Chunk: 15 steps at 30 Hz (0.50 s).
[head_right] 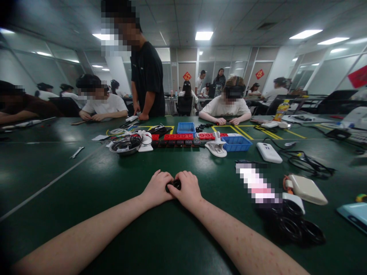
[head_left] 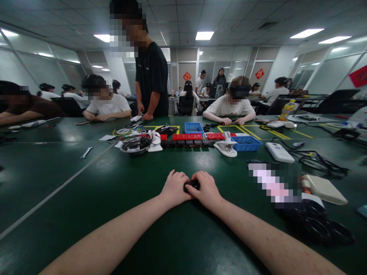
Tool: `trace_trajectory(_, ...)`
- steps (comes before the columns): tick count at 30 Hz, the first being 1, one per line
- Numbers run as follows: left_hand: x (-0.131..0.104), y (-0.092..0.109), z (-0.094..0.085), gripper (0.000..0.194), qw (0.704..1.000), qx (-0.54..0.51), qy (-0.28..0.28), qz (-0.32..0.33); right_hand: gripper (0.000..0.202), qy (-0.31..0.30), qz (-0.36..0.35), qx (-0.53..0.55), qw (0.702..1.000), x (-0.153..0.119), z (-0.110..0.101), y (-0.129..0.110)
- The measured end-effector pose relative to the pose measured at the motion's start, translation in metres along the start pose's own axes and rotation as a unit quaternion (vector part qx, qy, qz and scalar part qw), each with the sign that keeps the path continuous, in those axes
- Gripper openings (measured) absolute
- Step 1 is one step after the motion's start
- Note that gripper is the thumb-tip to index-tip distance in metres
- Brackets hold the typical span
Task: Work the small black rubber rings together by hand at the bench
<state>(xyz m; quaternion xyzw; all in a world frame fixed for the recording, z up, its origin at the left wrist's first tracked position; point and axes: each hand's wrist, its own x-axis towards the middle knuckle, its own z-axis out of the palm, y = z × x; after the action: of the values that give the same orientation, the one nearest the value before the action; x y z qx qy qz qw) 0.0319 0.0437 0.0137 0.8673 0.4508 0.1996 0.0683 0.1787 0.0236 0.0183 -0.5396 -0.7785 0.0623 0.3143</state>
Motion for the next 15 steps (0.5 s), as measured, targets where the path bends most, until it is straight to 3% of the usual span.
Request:
trace_trajectory(8, 0.000, 0.000, 0.000, 0.026, 1.000, -0.010, -0.005, 0.029, 0.020, 0.005, 0.002, 0.031, 1.000, 0.000, 0.004, 0.002)
trace_trajectory(15, 0.005, -0.019, -0.006, 0.029, 0.986, -0.110, -0.076, 0.096, 0.020, -0.008, -0.096, 0.100, 0.990, -0.002, -0.002, 0.000)
